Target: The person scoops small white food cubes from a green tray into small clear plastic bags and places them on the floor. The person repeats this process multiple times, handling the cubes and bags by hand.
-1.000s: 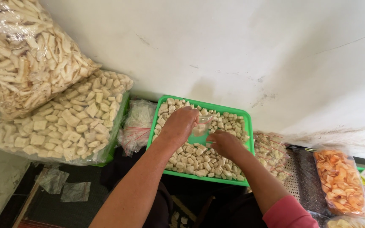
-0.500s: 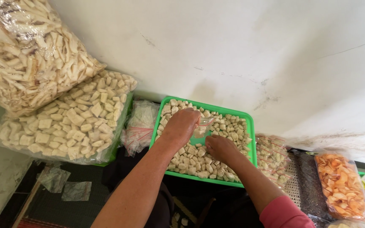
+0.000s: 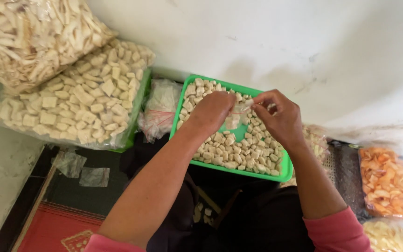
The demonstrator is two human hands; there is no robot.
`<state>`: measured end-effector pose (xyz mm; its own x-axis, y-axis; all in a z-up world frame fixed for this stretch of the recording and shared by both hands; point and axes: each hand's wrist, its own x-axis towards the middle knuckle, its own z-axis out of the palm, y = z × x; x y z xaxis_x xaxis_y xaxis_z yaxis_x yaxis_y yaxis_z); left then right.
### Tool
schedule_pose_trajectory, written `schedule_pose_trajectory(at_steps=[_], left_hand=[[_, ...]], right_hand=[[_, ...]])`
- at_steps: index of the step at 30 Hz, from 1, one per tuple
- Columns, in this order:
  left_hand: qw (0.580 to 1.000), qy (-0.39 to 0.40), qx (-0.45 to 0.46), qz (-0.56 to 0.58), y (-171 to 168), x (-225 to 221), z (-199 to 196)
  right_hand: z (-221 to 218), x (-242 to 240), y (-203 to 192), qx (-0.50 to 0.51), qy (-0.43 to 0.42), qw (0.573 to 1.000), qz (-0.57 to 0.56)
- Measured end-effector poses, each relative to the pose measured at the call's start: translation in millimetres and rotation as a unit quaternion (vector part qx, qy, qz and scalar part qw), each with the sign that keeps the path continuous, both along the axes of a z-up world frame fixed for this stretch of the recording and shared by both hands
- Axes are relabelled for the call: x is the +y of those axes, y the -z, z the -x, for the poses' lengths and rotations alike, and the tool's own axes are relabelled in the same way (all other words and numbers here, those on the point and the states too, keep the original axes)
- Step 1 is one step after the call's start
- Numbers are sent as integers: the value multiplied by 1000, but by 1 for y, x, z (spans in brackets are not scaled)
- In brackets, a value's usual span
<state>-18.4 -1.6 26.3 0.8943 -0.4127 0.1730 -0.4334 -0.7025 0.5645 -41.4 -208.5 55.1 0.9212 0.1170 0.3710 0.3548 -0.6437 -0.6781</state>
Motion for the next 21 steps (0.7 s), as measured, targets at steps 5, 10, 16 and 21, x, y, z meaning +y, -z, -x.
schedule_pose_trajectory(at_steps=[5, 10, 16, 21], left_hand=[[998, 37, -34, -44, -4, -4, 6], [995, 54, -75, -43, 12, -12, 1], [991, 43, -113, -49, 20, -9, -7], [996, 6, -71, -62, 11, 5, -7]], right_hand=[[-10, -2, 22, -71, -59, 994, 62], [-11, -5, 29, -114, -98, 977, 152], [-12, 3, 22, -89, -156, 970, 164], [-18, -15, 25, -23, -34, 999, 15]])
